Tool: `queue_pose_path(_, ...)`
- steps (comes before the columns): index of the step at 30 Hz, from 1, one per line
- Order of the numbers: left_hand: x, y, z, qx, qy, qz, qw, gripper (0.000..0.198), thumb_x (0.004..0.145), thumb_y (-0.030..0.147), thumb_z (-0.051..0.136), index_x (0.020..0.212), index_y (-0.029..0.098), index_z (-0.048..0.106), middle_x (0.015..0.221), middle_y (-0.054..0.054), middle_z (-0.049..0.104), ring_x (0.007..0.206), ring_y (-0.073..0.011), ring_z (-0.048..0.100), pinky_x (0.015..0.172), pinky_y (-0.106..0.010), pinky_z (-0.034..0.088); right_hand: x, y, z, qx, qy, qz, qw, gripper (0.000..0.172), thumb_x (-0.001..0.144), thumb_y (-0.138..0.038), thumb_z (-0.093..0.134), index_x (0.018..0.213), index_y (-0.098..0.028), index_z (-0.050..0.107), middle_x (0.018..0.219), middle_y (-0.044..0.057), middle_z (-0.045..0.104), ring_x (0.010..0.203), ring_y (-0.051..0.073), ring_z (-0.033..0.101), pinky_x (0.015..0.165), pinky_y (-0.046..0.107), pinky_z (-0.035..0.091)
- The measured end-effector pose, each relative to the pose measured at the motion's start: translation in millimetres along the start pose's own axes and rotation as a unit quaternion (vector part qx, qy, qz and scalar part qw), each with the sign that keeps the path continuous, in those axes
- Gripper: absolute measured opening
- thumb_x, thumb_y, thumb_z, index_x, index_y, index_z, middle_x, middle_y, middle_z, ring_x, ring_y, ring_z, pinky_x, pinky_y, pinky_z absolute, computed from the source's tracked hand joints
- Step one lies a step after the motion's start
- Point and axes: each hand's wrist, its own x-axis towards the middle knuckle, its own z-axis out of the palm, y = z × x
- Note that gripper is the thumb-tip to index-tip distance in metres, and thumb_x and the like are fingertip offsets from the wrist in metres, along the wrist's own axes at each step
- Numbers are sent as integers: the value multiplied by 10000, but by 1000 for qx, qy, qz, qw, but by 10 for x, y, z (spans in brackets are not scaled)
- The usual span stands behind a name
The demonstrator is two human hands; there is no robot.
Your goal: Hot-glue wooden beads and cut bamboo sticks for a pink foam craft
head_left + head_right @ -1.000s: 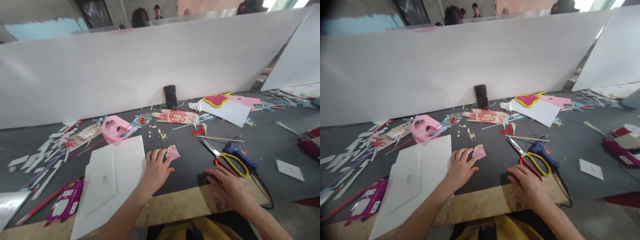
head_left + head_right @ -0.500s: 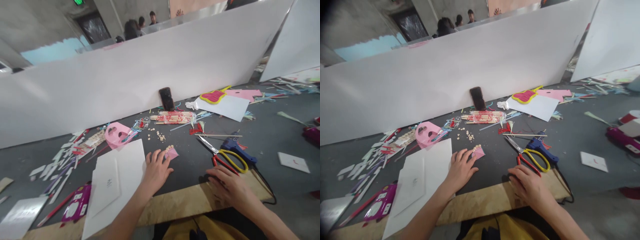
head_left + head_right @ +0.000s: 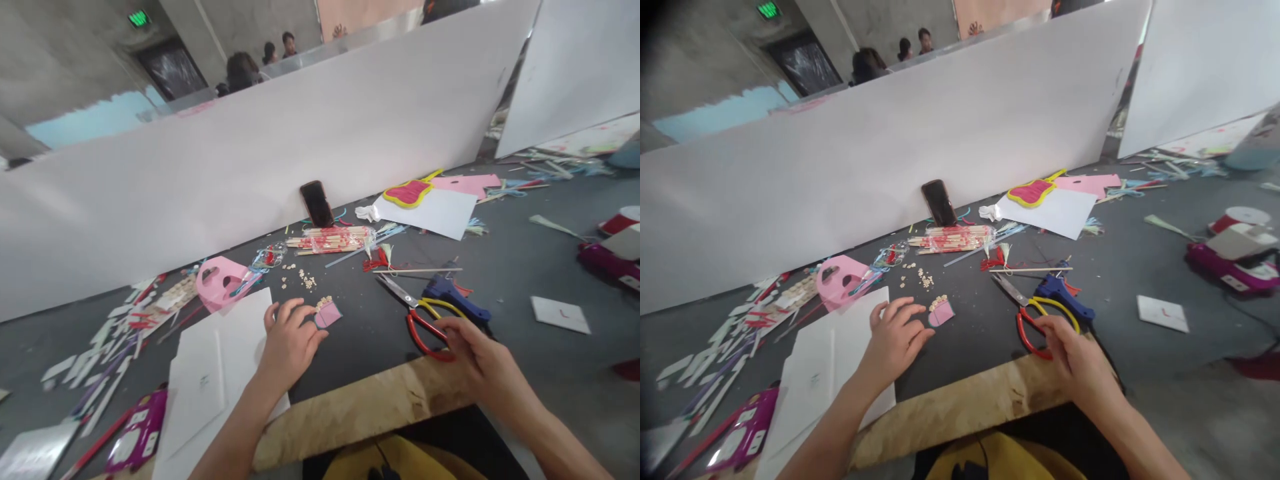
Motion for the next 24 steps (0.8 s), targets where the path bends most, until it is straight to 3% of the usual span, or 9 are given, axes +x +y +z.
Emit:
queue_pose_path(2,87,51,-14,-13,17,2,1000,219,877,267,543,701,235,669,1071,-19,681,1140,-265,496,992,-509,270,9,78,-57,-18,25,35,999,215,904,-310,377,968,-237,570,615,-17,651,452,130,580,445,215,451)
queue_pose_path(4,187,145,5,-23,26,15,999,159,872,224,532,847,251,687,1144,-37,645,1152,-262,482,988,-488,296,27,160,-101,-41,41,38,998,216,896,-308,382,954,-237,577,662,-1,671,497,143,606,477,228,470)
queue_pose_path(7,380,356,81,-29,20,50,998,308,835,200,563,1135,246,612,1268,-93,551,1179,-277,449,985,-475,326,59,275,-119,-79,53,4,995,226,896,-301,395,950,-231,602,810,47,695,668,183,657,590,273,516)
queue_pose_path(9,556,537,152,-38,9,84,996,381,829,225,575,1210,232,560,1281,-109,528,1187,-280,435,996,-472,330,71,326,-89,-97,50,-32,994,215,893,-298,428,948,-222,620,911,80,686,809,213,653,696,318,529)
queue_pose_path(12,901,861,283,-64,-2,127,990,354,865,254,536,1217,218,544,1281,-102,518,1196,-263,417,1005,-443,339,61,342,5,-112,21,-79,990,197,891,-277,472,966,-196,635,976,106,664,909,236,614,798,376,517)
queue_pose_path(17,1497,1377,560,-63,-28,148,987,245,891,227,492,1106,164,591,1217,-105,552,1113,-239,467,910,-380,414,19,354,173,-126,-1,-119,985,240,890,-272,473,1038,-183,640,1075,129,631,989,256,585,843,429,508)
queue_pose_path(20,1704,1520,723,-50,-33,132,989,221,904,152,433,1024,138,618,1125,-119,582,1025,-227,507,836,-372,441,22,414,237,-137,19,-133,981,258,887,-298,472,1023,-167,648,1083,150,621,995,271,588,838,443,510)
queue_pose_path(24,1780,1547,829,-42,-26,113,992,227,911,133,410,945,121,635,1057,-120,591,1000,-252,515,803,-390,446,35,460,271,-155,24,-146,977,262,885,-291,465,1029,-161,641,1099,157,612,1006,280,582,842,448,503)
